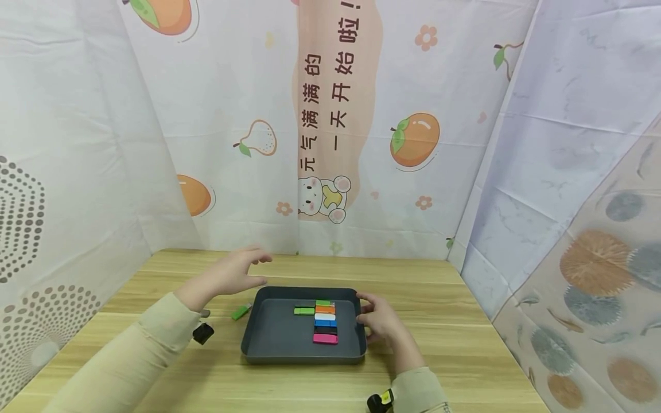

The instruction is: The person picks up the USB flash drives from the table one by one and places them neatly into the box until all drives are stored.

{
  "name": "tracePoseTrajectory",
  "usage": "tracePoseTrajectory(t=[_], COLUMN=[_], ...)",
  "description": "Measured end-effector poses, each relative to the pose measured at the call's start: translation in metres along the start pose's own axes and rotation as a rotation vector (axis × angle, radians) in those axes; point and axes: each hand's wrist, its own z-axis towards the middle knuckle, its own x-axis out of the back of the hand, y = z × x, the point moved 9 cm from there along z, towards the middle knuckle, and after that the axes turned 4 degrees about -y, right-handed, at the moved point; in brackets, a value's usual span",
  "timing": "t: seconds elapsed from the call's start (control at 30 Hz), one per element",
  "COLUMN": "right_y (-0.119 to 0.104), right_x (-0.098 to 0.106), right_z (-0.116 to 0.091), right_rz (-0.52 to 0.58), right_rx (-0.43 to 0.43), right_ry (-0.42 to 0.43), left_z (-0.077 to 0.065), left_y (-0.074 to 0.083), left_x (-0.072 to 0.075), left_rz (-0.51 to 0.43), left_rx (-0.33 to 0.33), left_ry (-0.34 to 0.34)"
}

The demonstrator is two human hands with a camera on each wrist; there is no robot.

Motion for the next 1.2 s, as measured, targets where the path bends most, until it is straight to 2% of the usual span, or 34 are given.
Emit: tracePoseTrajectory(t=[0.17,0.37,0.8,1.0,1.2], right_y=[0.001,0.001,0.0,0.001,0.001], right_x=[0.0,0.0,0.0,0.0,0.0], right_z=[0.0,-0.001,-0.001,0.0,0.0], right_rz=[-0.001,0.0,0.001,0.007,0.018], right_rx=[0.0,-0.002,-0.001,-0.002,0.003], right_ry=[0.002,0.004,0.009,0.01,0.007], left_z=[-0.008,-0.018,-0.036,-0.043,-0.049], left_y=[-0.011,-0.026,-0.066,-0.08,-0.091], left_x=[0.003,0.003,-0.006,-0.011,-0.016], left_rz=[0.024,0.053,0.05,0.059,0.058], left_rx=[0.009,0.06,0.188,0.25,0.278], left_ry=[0.009,-0.011,-0.068,-0.103,-0.118])
